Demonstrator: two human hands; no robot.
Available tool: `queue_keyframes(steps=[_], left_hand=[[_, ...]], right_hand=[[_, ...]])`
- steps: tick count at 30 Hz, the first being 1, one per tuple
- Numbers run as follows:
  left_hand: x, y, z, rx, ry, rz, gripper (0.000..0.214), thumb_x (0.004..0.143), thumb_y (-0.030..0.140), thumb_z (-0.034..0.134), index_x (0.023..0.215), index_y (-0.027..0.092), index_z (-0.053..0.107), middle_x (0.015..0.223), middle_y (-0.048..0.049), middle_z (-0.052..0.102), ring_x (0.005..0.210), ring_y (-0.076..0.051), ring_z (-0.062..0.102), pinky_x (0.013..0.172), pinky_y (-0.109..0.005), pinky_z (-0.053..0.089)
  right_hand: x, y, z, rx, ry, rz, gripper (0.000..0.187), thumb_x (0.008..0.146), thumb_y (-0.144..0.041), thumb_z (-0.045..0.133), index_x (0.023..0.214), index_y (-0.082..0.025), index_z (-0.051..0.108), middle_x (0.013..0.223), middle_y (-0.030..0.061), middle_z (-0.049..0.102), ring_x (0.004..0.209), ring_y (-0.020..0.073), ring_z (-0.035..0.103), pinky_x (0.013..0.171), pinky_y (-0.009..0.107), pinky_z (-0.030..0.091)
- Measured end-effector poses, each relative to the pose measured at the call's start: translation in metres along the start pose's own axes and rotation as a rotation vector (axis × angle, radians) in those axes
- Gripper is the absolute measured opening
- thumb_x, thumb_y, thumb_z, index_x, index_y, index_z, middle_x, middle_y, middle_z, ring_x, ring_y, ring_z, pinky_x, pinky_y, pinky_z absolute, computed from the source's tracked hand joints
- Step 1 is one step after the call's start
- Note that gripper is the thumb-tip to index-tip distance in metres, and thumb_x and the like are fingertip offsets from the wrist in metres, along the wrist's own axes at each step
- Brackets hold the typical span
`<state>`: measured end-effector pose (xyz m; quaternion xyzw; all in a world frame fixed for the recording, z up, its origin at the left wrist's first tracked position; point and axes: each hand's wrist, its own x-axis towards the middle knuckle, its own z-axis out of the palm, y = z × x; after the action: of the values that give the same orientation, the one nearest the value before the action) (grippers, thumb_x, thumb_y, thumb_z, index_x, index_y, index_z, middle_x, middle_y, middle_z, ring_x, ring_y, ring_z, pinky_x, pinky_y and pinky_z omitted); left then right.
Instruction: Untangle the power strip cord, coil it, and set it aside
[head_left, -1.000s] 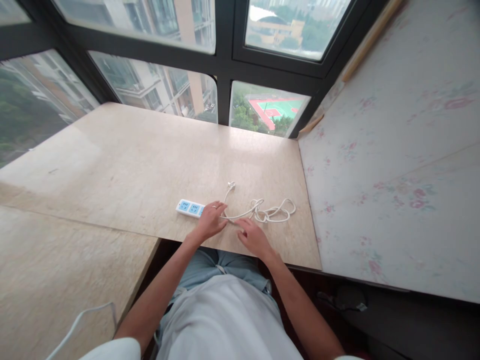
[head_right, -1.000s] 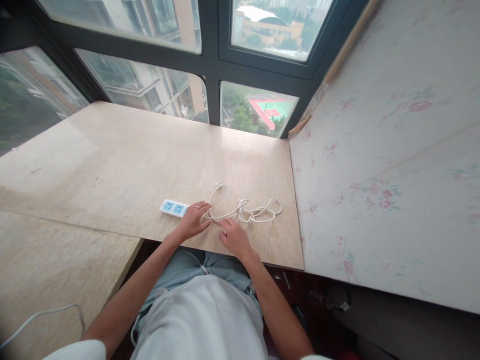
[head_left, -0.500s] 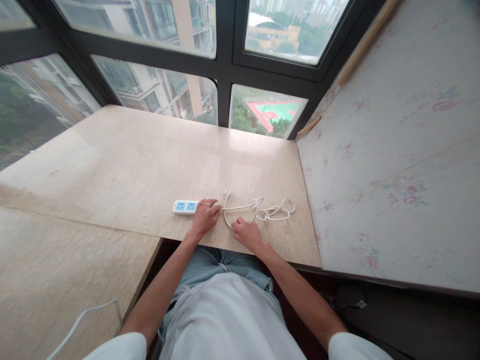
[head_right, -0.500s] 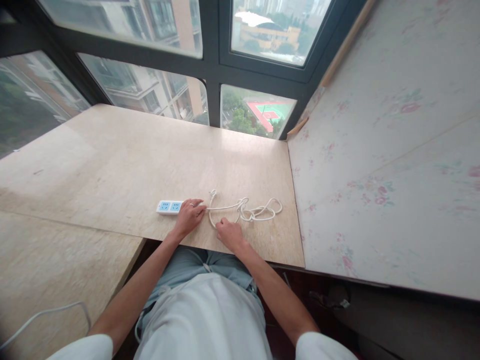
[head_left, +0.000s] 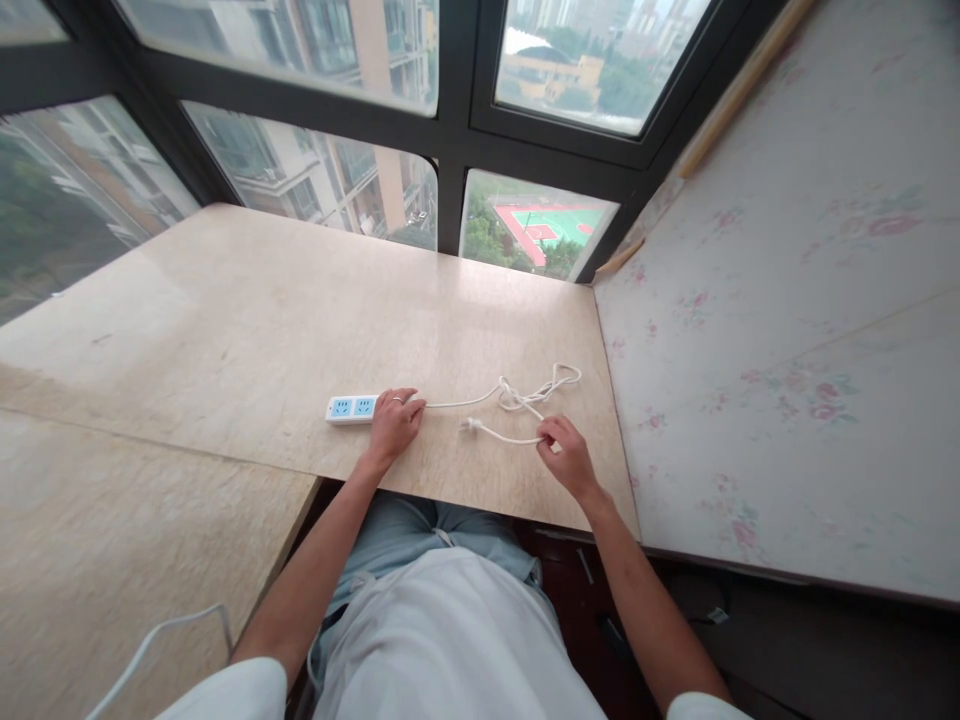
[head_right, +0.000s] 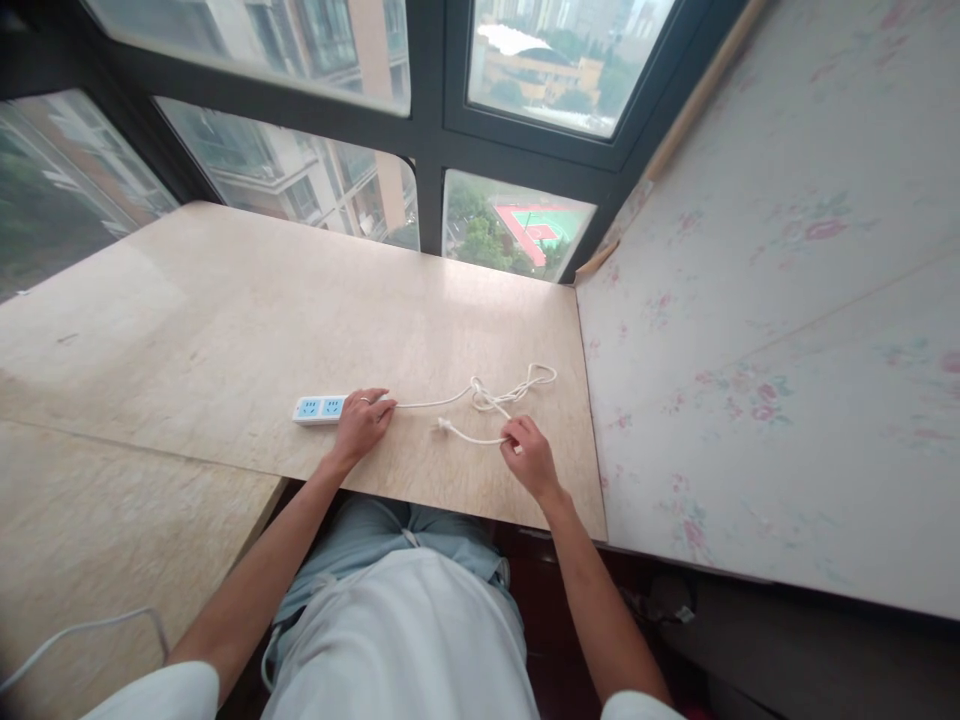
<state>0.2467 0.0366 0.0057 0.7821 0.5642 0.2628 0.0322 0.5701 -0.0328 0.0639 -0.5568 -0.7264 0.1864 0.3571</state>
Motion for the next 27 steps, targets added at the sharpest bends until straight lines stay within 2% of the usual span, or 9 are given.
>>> queue_keyframes(steps=[3,5,9,12,16,22,24,27], left_hand=[[-0.002,-0.007,-0.003,0.013,-0.006,-0.018,0.021,0.085,0.022,0.053,0.091,0.023,0.073,0.113,-0.0106,0.067,0.109,-0.026,0.058,0.102,-0.047,0.037],[-0.003,-0.01,-0.004,0.022,-0.005,-0.027,0.021,0.086,0.022,0.053,0.091,0.023,0.073,0.114,-0.0103,0.067,0.111,-0.026,0.057,0.103,-0.047,0.036],[-0.006,-0.014,-0.006,0.053,0.014,-0.047,0.022,0.087,0.022,0.052,0.092,0.022,0.073,0.116,-0.011,0.066,0.118,-0.027,0.053,0.106,-0.047,0.033],[-0.009,-0.015,-0.006,0.067,0.025,-0.087,0.023,0.087,0.023,0.051,0.093,0.022,0.073,0.118,-0.0116,0.065,0.123,-0.028,0.05,0.107,-0.049,0.031],[-0.013,-0.02,-0.007,0.117,0.044,-0.134,0.024,0.087,0.021,0.05,0.094,0.022,0.073,0.121,-0.0119,0.063,0.127,-0.029,0.046,0.109,-0.051,0.026],[-0.018,-0.027,-0.011,0.176,0.049,-0.161,0.027,0.087,0.018,0.047,0.097,0.022,0.072,0.125,-0.012,0.061,0.131,-0.03,0.042,0.11,-0.053,0.023],[-0.02,-0.028,-0.013,0.171,0.044,-0.163,0.028,0.087,0.018,0.046,0.096,0.022,0.072,0.126,-0.0118,0.061,0.132,-0.03,0.041,0.11,-0.054,0.024],[-0.021,-0.027,-0.014,0.114,0.052,-0.188,0.028,0.085,0.015,0.047,0.094,0.023,0.072,0.126,-0.0112,0.06,0.133,-0.031,0.04,0.11,-0.055,0.024]], right_hand=[[0.005,0.013,-0.012,0.394,0.159,0.138,0.008,0.078,-0.015,0.057,0.073,-0.021,0.058,0.09,0.0025,0.058,0.084,0.0157,0.059,0.076,0.03,0.049],[0.006,0.02,-0.017,0.686,0.226,0.278,0.009,0.077,-0.019,0.064,0.072,-0.021,0.057,0.092,0.0007,0.058,0.078,0.0129,0.061,0.077,0.03,0.052],[0.007,0.021,-0.018,1.143,0.266,0.453,0.015,0.07,-0.017,0.075,0.072,-0.02,0.061,0.092,-0.0025,0.062,0.071,0.0074,0.062,0.078,0.025,0.054],[0.011,0.019,-0.016,1.365,0.271,0.523,0.017,0.067,-0.012,0.077,0.073,-0.02,0.063,0.09,-0.0035,0.065,0.073,0.0051,0.063,0.077,0.018,0.055],[0.02,0.025,-0.011,1.477,0.246,0.646,0.018,0.069,-0.006,0.075,0.076,-0.019,0.065,0.088,-0.0017,0.069,0.072,0.0059,0.066,0.075,0.016,0.058],[0.036,0.047,-0.007,1.538,0.144,0.974,0.019,0.075,0.001,0.064,0.08,-0.018,0.063,0.089,0.0009,0.072,0.065,0.0067,0.068,0.065,0.016,0.061],[0.04,0.05,-0.007,1.569,0.096,1.0,0.019,0.076,0.0,0.062,0.084,-0.017,0.064,0.089,0.0013,0.072,0.064,0.006,0.067,0.062,0.013,0.06],[0.044,0.049,-0.006,1.551,0.002,0.906,0.018,0.077,-0.006,0.064,0.091,-0.018,0.065,0.09,0.0001,0.072,0.064,0.0047,0.066,0.058,0.011,0.058]])
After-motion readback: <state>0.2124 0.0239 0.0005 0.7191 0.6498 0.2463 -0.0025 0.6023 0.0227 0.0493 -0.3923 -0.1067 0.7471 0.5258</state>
